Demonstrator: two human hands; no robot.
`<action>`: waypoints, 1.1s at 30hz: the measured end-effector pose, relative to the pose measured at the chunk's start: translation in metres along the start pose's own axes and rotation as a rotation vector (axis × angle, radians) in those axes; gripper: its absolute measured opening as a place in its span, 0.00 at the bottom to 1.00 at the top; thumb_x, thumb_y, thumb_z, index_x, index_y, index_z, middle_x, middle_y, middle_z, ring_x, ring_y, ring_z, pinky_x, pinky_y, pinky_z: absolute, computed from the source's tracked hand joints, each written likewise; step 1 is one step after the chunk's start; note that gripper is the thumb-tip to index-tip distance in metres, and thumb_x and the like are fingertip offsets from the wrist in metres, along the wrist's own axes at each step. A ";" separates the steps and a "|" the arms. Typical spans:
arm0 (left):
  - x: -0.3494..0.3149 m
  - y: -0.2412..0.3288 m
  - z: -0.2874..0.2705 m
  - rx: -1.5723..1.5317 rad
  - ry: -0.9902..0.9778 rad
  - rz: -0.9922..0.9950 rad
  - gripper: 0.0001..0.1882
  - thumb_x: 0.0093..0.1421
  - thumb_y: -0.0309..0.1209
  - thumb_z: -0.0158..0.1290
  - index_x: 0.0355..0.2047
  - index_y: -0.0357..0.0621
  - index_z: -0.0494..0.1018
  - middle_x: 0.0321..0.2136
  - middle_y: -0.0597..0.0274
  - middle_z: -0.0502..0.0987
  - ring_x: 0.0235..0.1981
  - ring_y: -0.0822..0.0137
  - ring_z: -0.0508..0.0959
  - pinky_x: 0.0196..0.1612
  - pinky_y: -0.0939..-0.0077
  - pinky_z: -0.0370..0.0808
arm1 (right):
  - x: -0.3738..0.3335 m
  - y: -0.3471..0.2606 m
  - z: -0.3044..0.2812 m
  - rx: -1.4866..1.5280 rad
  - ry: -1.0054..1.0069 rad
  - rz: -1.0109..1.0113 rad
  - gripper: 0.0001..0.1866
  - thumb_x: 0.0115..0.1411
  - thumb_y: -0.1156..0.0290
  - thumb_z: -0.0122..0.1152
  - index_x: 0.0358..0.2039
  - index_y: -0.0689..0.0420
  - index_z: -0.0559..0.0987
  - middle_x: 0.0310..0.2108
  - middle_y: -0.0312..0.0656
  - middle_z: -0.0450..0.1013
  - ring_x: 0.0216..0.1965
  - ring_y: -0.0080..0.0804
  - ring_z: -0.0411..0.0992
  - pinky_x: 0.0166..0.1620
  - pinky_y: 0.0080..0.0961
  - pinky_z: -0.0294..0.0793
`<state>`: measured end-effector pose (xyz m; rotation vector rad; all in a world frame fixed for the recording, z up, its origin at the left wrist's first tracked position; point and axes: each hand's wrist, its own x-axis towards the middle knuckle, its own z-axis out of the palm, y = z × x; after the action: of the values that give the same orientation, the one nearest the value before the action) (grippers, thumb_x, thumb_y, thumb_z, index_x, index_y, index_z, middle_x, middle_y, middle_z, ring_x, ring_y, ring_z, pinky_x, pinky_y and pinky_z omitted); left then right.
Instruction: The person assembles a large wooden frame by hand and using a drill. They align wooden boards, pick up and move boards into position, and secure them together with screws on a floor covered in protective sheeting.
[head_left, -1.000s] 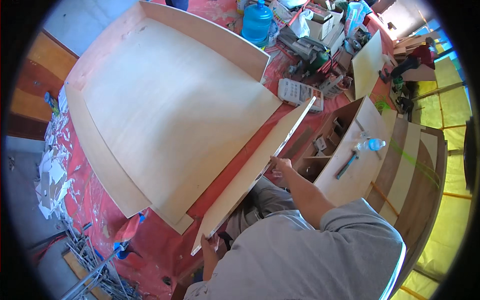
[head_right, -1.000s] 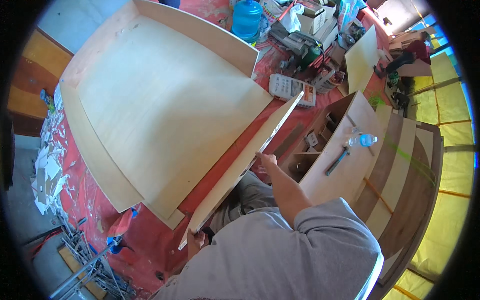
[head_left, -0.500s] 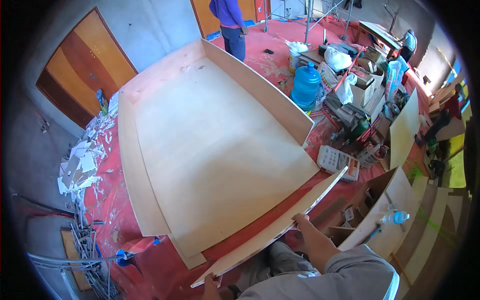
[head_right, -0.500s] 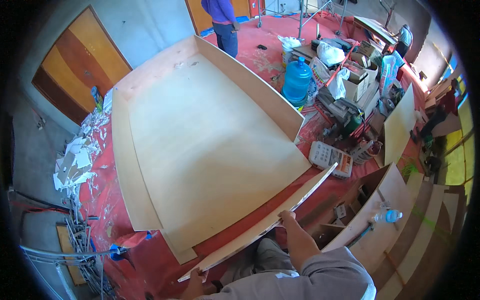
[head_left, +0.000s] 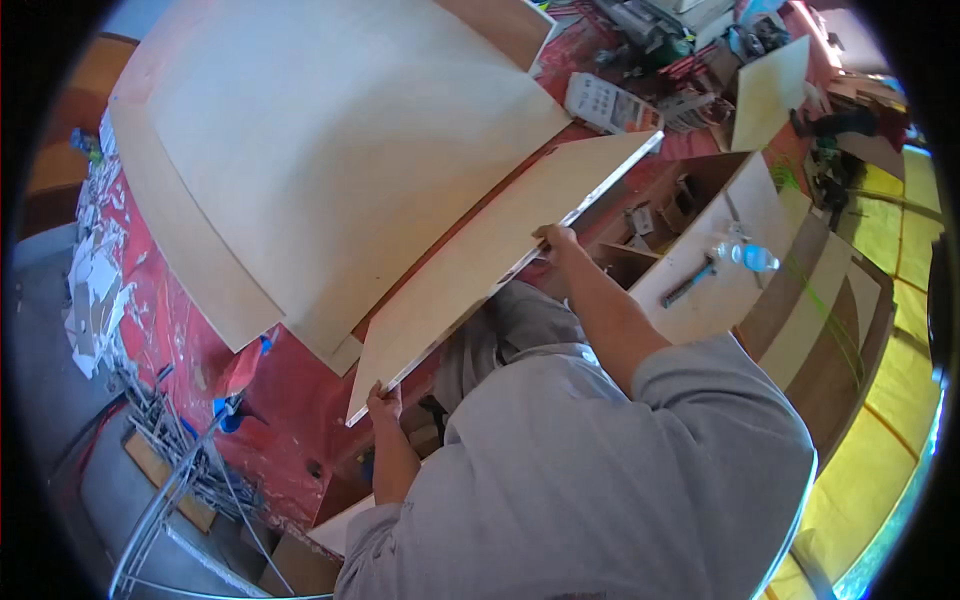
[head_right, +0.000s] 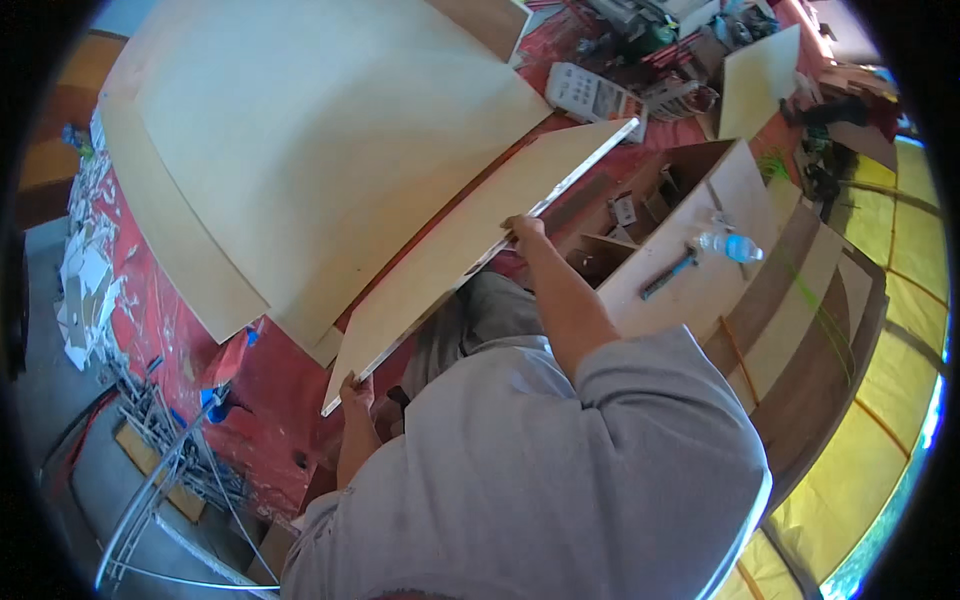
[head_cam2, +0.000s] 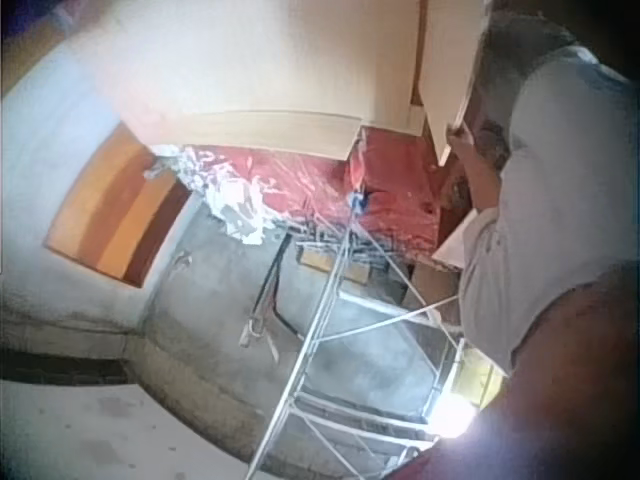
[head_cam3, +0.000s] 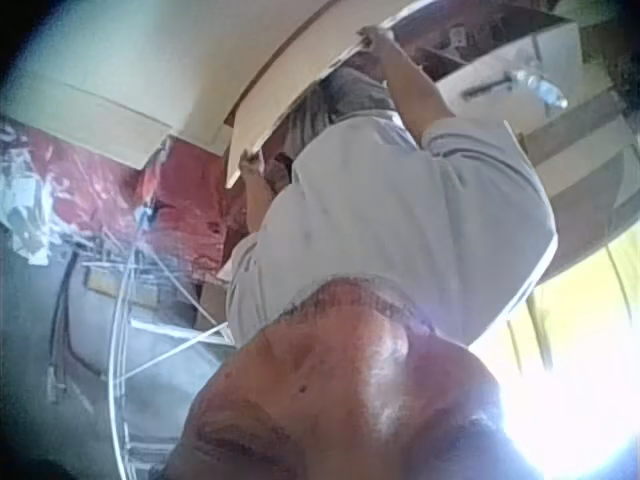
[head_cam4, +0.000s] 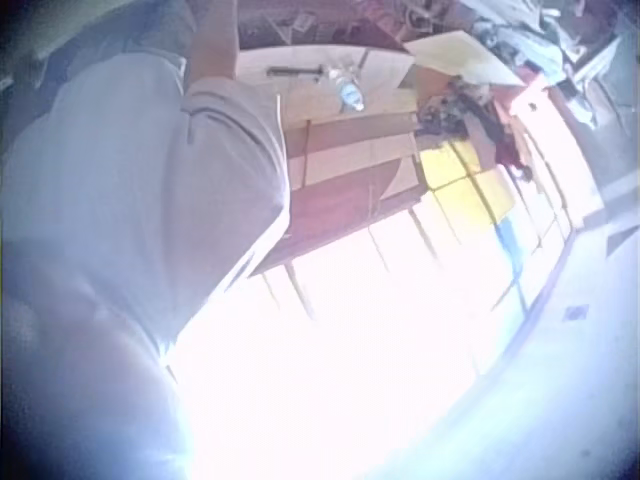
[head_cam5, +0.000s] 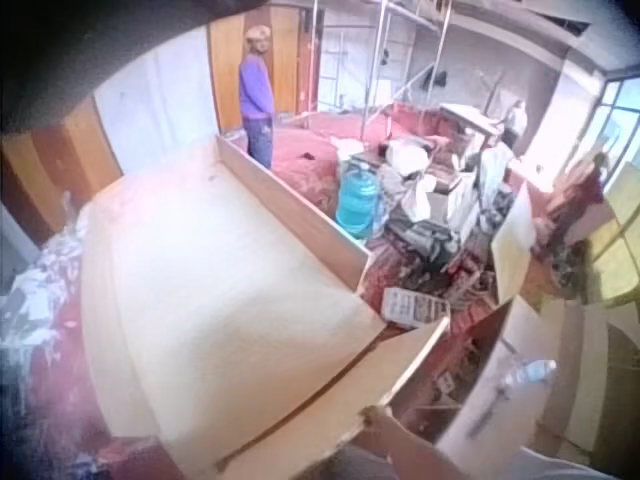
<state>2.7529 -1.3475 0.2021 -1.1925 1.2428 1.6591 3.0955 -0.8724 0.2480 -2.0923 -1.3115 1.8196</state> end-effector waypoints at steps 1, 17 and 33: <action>0.006 -0.002 0.011 -0.010 0.001 -0.006 0.09 0.63 0.24 0.53 0.44 0.38 0.73 0.40 0.50 0.80 0.40 0.51 0.82 0.46 0.51 0.84 | 0.031 0.005 -0.010 0.219 0.027 0.093 0.12 0.52 0.75 0.68 0.34 0.61 0.74 0.32 0.46 0.72 0.30 0.40 0.72 0.32 0.34 0.75; 0.013 -0.050 0.012 -0.081 0.062 0.011 0.12 0.61 0.24 0.57 0.44 0.38 0.72 0.40 0.52 0.80 0.41 0.53 0.82 0.48 0.52 0.82 | 0.087 -0.003 -0.022 0.707 0.037 0.330 0.11 0.52 0.84 0.65 0.35 0.61 0.74 0.29 0.42 0.69 0.30 0.38 0.73 0.35 0.42 0.83; 0.008 -0.052 0.059 -0.002 0.039 0.020 0.14 0.64 0.40 0.58 0.40 0.41 0.73 0.37 0.55 0.78 0.39 0.55 0.79 0.51 0.51 0.80 | 0.135 0.010 -0.032 0.660 -0.119 0.355 0.06 0.57 0.78 0.64 0.34 0.62 0.76 0.34 0.46 0.75 0.36 0.40 0.77 0.37 0.42 0.84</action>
<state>2.7840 -1.2772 0.1855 -1.2228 1.2815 1.6586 3.1190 -0.7799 0.1469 -1.9238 -0.2621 2.1381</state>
